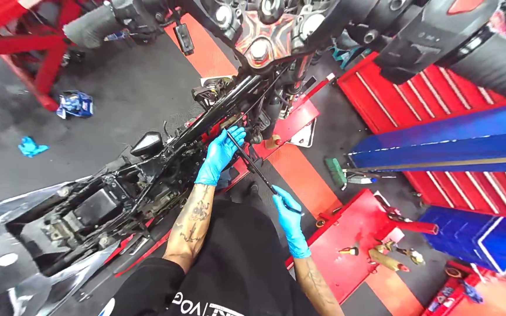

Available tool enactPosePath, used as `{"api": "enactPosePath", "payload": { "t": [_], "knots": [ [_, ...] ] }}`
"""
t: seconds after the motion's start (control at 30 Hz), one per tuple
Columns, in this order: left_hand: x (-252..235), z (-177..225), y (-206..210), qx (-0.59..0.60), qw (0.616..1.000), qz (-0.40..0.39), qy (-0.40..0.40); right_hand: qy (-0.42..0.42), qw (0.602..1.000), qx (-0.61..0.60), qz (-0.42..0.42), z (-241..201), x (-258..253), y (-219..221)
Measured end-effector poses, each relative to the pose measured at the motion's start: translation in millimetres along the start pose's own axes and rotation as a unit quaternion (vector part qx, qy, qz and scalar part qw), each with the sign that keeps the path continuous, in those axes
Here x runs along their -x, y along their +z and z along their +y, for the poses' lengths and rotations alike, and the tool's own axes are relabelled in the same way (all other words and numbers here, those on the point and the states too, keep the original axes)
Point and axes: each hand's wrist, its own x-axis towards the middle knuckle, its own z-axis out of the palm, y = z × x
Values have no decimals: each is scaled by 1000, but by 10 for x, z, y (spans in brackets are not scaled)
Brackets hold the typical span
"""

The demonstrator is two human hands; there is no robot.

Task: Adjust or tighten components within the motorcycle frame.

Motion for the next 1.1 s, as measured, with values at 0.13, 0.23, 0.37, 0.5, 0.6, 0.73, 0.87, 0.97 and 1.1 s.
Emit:
{"api": "enactPosePath", "payload": {
  "t": [0.13, 0.23, 0.37, 0.5, 0.6, 0.73, 0.87, 0.97, 1.1],
  "knots": [
    [28, -19, 14, -14, 1000, -2, 5, -95, 984, 146, -28, 208, -16, -73],
    [15, 1, 12, -20, 1000, -12, 0, -99, 978, 183, -21, 251, -46, -70],
    [81, 114, 60, -212, 977, 29, 13, -178, 931, 317, 25, 200, -142, -9],
    [298, 164, -49, -571, 792, 180, 119, 126, 989, -71, -26, 71, -210, -26],
    [241, 89, -130, -675, 685, 227, 153, 280, 917, -280, -54, 89, -240, -26],
    [-25, 58, -135, -688, 661, 247, 167, 243, 937, -242, -59, 77, -263, -46],
    [-75, 71, -211, -645, 696, 228, 218, 63, 996, -59, -6, 120, -251, -32],
    [-97, 54, -184, -652, 674, 244, 245, -54, 998, 42, -9, 196, -230, -36],
    [-133, 56, -68, -642, 682, 269, 222, 141, 981, -134, -30, -17, -310, -5]
  ]
}}
